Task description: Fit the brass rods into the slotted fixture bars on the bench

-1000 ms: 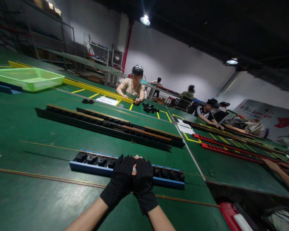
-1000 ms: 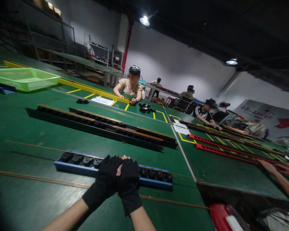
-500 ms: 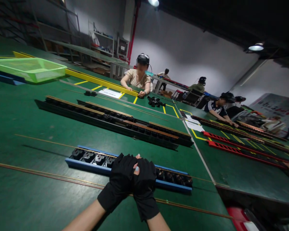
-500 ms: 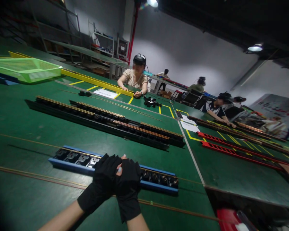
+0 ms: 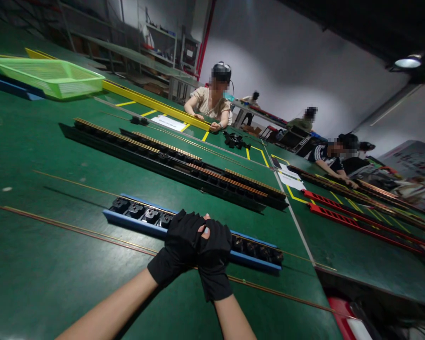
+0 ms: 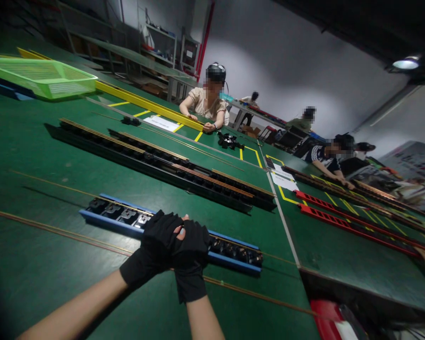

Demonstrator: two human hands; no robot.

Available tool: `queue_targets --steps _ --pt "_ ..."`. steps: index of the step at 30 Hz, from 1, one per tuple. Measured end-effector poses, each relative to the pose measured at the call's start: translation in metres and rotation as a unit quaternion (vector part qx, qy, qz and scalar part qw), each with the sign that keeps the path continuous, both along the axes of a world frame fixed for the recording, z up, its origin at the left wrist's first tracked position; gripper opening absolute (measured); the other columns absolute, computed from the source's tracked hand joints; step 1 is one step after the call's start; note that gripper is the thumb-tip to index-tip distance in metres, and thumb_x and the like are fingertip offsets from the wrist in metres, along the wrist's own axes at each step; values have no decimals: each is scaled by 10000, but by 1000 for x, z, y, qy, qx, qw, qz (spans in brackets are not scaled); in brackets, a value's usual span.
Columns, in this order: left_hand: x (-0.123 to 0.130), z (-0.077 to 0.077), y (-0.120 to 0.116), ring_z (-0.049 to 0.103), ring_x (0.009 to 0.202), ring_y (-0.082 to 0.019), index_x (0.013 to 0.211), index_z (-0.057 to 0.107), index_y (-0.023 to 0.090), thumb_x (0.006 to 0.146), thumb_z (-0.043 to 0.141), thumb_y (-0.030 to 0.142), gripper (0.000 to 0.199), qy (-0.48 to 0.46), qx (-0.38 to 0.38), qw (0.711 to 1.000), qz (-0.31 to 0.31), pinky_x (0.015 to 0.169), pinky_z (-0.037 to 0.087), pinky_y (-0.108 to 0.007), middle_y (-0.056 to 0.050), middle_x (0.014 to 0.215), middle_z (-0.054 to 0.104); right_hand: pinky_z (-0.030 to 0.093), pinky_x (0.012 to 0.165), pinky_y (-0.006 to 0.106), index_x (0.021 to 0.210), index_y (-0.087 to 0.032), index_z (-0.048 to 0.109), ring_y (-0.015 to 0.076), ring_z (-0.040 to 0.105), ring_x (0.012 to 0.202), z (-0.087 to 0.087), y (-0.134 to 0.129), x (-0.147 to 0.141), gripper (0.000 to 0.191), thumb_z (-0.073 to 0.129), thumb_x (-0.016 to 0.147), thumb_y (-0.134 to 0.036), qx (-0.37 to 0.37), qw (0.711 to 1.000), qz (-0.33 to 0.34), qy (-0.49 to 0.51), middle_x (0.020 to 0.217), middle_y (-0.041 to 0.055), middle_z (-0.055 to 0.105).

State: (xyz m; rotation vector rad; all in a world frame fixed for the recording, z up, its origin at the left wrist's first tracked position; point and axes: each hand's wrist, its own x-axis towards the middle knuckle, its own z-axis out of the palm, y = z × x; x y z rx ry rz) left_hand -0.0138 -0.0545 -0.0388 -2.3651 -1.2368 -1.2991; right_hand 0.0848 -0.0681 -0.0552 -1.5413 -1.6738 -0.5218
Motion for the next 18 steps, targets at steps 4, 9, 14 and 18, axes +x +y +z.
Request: queue_targets --steps 4,9,14,18 --pt "-1 0 -1 576 775 -236 878 608 195 867 527 225 87 -9 -4 1000 -7 819 411 -438 -51 789 662 393 767 322 882 -197 637 184 574 754 -4 0 2 227 423 954 -171 3 1000 14 0 788 37 681" --pt "-2 1 0 570 768 -222 817 600 191 881 497 188 121 -12 -5 1000 -16 814 403 -421 -53 764 648 390 837 341 964 -187 638 189 588 830 -11 2 6 219 419 954 -172 -1 1000 11 -16 912 55 711" --pt "-1 2 7 550 735 -217 748 575 195 905 474 187 187 3 4 1000 1 819 401 -413 -43 713 626 376 782 353 941 -175 633 195 570 758 -6 7 3 222 416 972 -205 4 998 -32 -54 811 55 683" --pt "2 0 11 559 763 -219 760 582 200 918 472 175 195 7 -2 1000 23 855 398 -412 -40 733 641 378 765 361 902 -179 623 208 567 748 -4 10 2 219 417 976 -191 -9 998 -40 -53 795 60 669"
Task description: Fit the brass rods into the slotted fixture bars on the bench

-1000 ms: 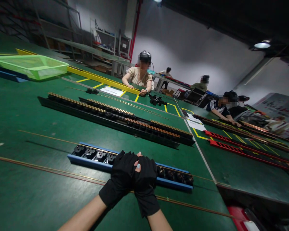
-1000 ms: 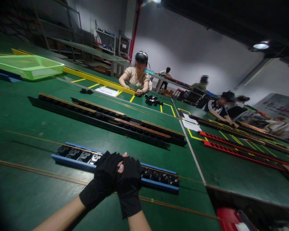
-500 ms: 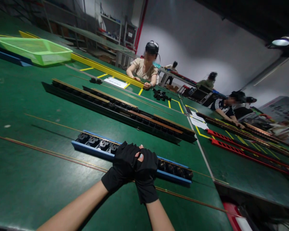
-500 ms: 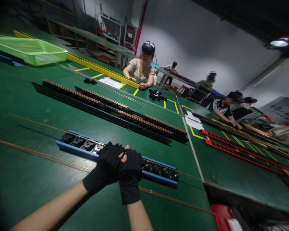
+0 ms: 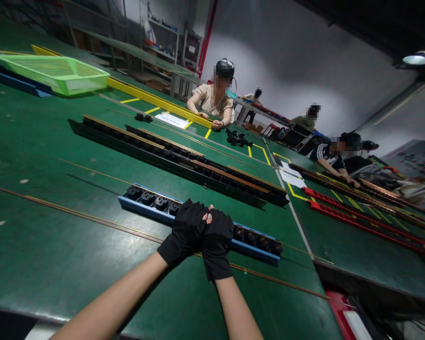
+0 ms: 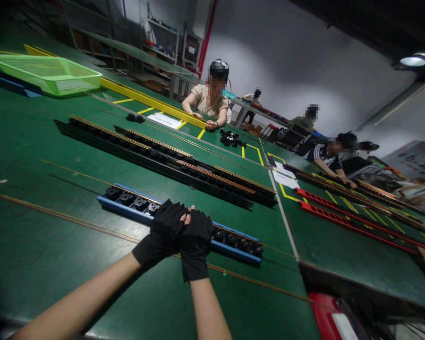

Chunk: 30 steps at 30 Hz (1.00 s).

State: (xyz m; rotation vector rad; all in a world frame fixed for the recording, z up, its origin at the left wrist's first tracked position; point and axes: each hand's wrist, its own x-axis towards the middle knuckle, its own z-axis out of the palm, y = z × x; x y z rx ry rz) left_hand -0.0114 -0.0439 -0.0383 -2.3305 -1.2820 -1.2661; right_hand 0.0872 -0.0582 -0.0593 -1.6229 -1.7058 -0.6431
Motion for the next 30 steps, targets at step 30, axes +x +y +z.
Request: queue_targets --steps 30 --pt "-1 1 19 548 741 -225 745 568 199 899 456 217 192 41 19 998 -33 765 366 -410 -56 719 618 370 863 343 1047 -141 638 190 574 844 3 12 8 297 349 1002 -191 -27 999 26 11 894 71 679"
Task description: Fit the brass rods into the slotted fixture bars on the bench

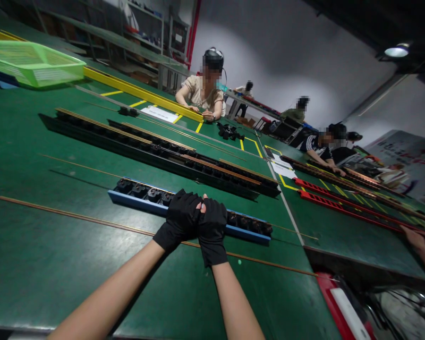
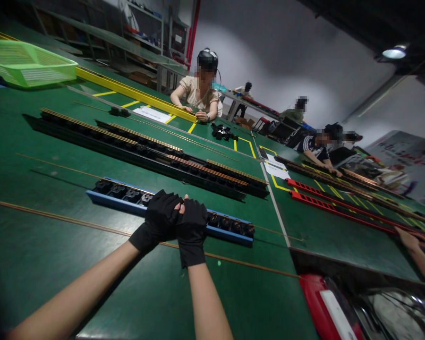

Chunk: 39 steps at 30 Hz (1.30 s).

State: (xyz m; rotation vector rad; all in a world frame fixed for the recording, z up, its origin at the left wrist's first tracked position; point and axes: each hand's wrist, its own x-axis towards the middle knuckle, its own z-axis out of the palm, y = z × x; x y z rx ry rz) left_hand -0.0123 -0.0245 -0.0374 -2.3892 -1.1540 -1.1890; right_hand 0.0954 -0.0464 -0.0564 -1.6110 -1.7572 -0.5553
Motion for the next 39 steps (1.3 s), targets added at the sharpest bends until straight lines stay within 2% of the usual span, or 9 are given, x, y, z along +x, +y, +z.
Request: queue_targets --steps 6,12,18,29,39 --pt "2 -6 3 576 792 -226 794 610 188 901 460 234 190 -13 -12 1000 10 835 380 -412 -70 779 661 367 836 327 1038 -156 640 173 555 806 -5 4 2 243 408 984 -203 25 1000 1 -8 862 50 664" --pt "2 -7 2 570 775 -226 810 630 187 914 447 234 215 3 -25 1000 19 827 377 -416 -66 765 651 349 803 322 918 -171 648 163 545 790 -9 7 6 257 406 994 -210 -10 1000 3 -16 791 38 624" --pt "4 -5 1 566 782 -225 806 627 182 924 425 232 240 1 -26 999 27 838 376 -413 -77 773 654 347 834 333 1023 -164 650 169 553 837 -11 8 8 254 406 987 -227 -2 1000 16 -8 864 53 652" --pt "3 -4 2 557 768 -230 794 607 188 925 430 229 224 2 -23 999 29 825 368 -404 -63 755 646 330 824 319 948 -168 654 161 527 799 -4 5 6 255 408 1002 -206 -17 1000 1 -18 817 33 642" --pt "3 -2 2 557 735 -231 779 609 180 916 420 202 234 -5 20 999 27 828 382 -415 -62 723 644 330 852 322 986 -175 643 169 530 812 -4 5 5 215 431 989 -209 -7 1000 4 -10 840 30 653"
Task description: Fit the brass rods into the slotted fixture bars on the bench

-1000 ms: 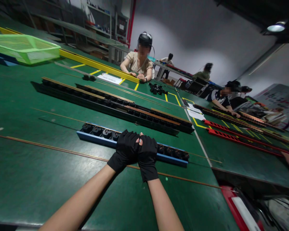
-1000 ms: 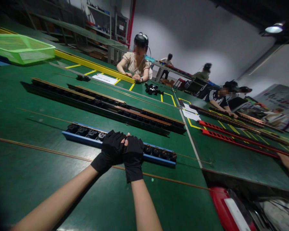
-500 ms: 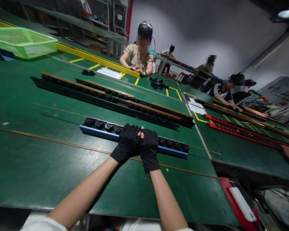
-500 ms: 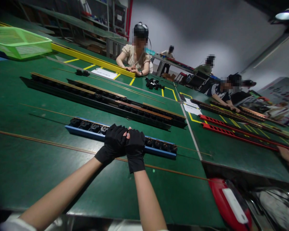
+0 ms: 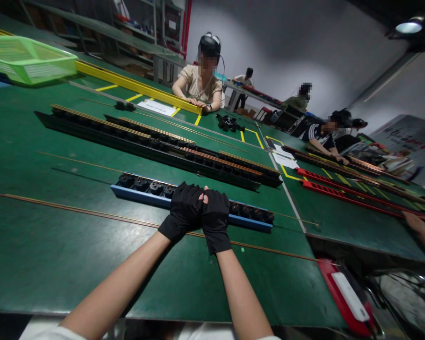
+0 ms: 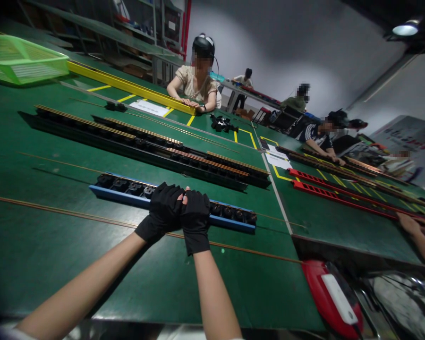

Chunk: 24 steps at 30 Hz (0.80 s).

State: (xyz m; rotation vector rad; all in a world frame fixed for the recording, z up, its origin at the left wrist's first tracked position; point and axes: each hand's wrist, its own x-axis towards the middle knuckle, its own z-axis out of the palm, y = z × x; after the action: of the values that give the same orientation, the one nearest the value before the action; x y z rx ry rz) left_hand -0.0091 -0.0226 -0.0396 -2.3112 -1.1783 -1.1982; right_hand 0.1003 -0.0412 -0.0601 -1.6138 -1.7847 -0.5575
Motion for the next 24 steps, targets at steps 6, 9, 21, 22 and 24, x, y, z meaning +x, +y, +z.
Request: queue_targets --steps 6,9,21,22,24 --pt "0 -5 1 565 766 -229 785 612 197 918 456 229 208 5 -32 999 4 845 380 -416 -54 759 655 331 847 336 958 -171 644 172 538 807 -6 2 2 212 441 989 -225 12 1000 1 -12 823 44 650" --pt "0 -5 1 563 765 -231 779 604 198 916 457 226 203 5 -38 999 4 833 381 -417 -53 756 652 333 856 340 1015 -171 642 177 543 826 -7 2 2 217 432 987 -219 12 1000 4 -9 852 46 659" --pt "0 -2 1 563 740 -231 771 597 194 914 435 217 217 -1 -22 1000 5 844 385 -419 -50 729 649 330 809 329 886 -187 629 169 532 772 -3 2 1 203 457 987 -226 18 1000 -9 -24 796 29 649" --pt "1 -2 1 562 739 -231 767 594 196 914 438 217 215 -2 -24 1000 6 844 385 -418 -48 727 647 330 810 329 890 -187 629 169 532 771 -2 2 1 200 458 986 -223 21 999 -8 -24 793 28 648" --pt "1 -1 0 563 752 -232 778 597 196 913 445 219 204 -3 -26 1000 5 852 385 -418 -48 741 651 331 812 331 888 -185 629 171 532 771 -2 2 1 200 457 985 -216 23 999 -7 -25 786 29 646"
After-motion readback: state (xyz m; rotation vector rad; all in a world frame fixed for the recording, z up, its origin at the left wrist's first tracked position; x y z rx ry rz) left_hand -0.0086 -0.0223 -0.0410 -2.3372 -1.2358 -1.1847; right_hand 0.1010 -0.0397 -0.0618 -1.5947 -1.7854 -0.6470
